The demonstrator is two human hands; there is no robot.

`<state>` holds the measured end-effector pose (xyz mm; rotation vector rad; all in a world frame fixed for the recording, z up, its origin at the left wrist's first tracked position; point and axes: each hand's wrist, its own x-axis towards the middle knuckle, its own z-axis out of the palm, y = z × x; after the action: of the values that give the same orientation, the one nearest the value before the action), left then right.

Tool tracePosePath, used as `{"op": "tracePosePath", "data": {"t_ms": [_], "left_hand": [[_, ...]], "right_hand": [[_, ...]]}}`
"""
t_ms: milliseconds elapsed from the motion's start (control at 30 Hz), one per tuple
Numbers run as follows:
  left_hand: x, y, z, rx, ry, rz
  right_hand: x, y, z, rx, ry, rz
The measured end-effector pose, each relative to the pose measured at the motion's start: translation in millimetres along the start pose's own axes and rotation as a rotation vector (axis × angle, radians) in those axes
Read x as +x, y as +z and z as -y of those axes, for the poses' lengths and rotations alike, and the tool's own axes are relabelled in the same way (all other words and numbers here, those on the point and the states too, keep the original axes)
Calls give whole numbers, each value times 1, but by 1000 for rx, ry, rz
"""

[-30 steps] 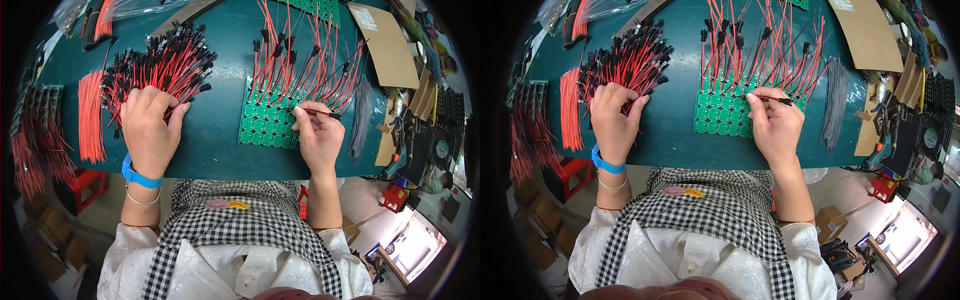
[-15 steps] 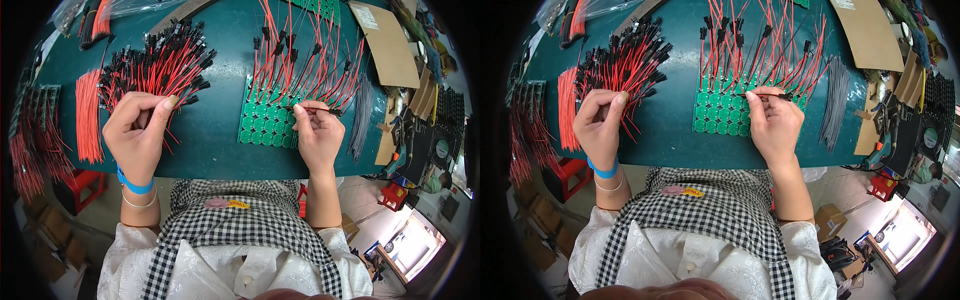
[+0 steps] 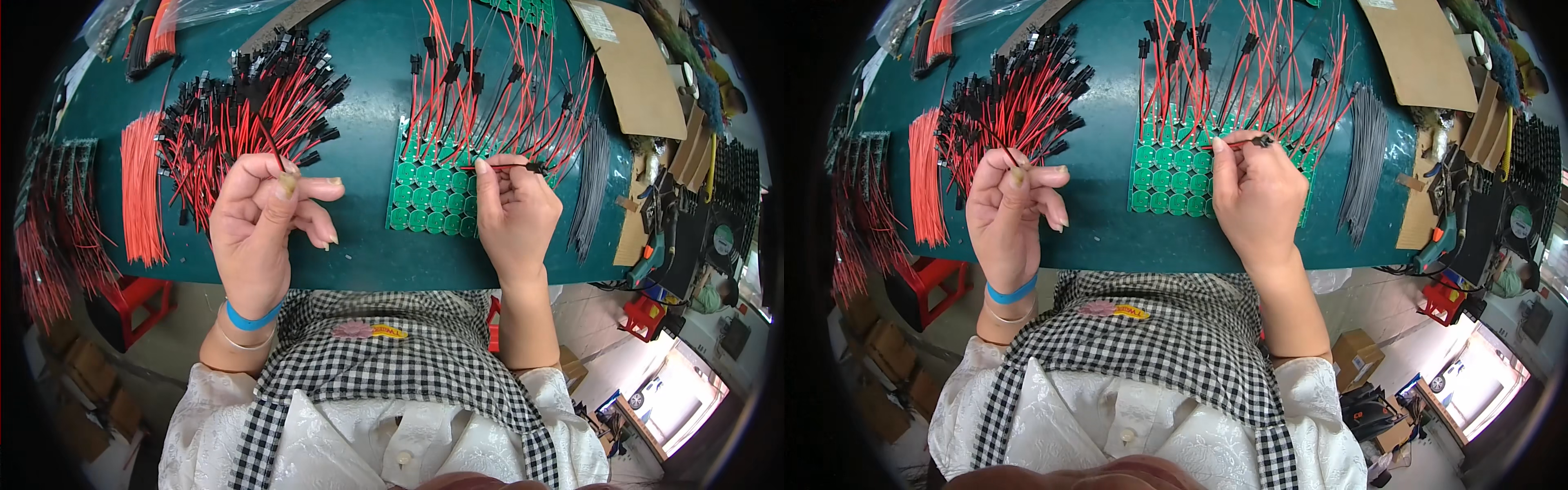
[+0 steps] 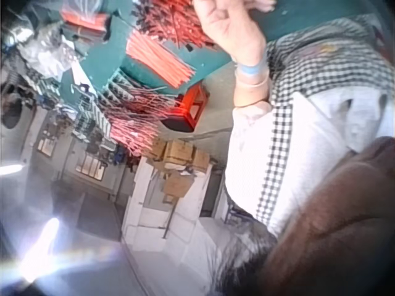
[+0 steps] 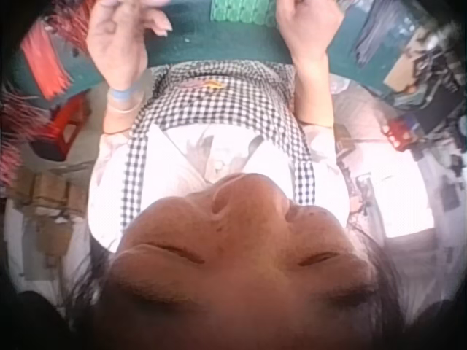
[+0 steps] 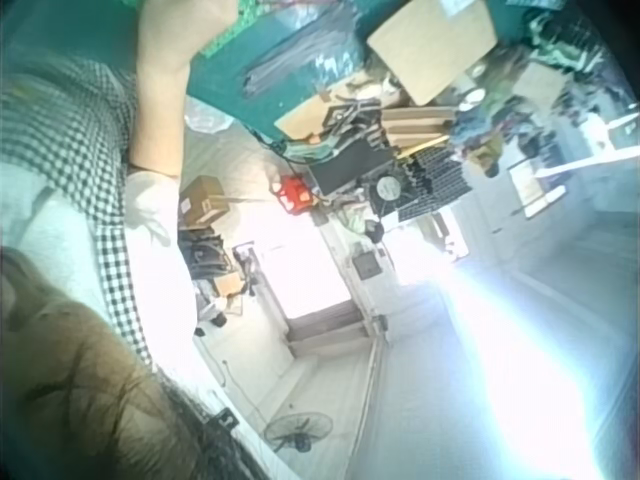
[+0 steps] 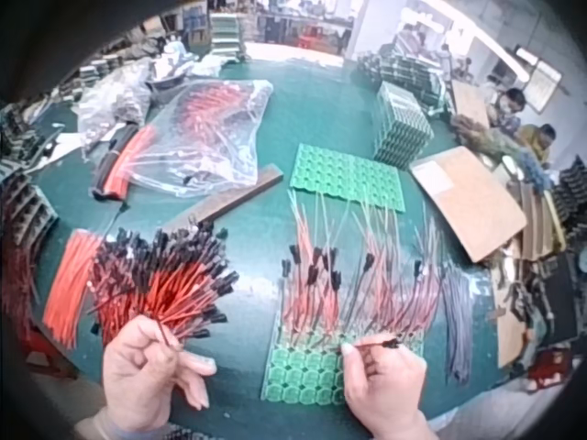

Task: Insert red and black wires into green LED circuit boards at an assembly line station.

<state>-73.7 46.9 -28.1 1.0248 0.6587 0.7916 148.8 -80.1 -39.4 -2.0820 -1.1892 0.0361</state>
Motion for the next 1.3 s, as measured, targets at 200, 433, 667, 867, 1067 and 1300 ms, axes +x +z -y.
{"op": "tracePosePath", "data": {"t_ms": [200, 433, 667, 867, 1067, 1300], "left_hand": [[-5, 5, 6, 31, -8, 59], [-7, 14, 6, 78, -28, 17], [-12, 20, 6, 33, -240, 85], [-16, 27, 11, -48, -345, 194], [-21, 36, 11, 62, -363, 421], [-7, 30, -9, 567, -105, 559]], "right_hand": [[9, -3, 4, -102, -137, 69], [9, 1, 5, -122, -102, 118], [8, 13, 4, -44, -13, 9], [0, -8, 28, 441, 166, 144], [-1, -34, 36, 849, 126, 599], [-5, -49, 15, 825, 208, 573]]}}
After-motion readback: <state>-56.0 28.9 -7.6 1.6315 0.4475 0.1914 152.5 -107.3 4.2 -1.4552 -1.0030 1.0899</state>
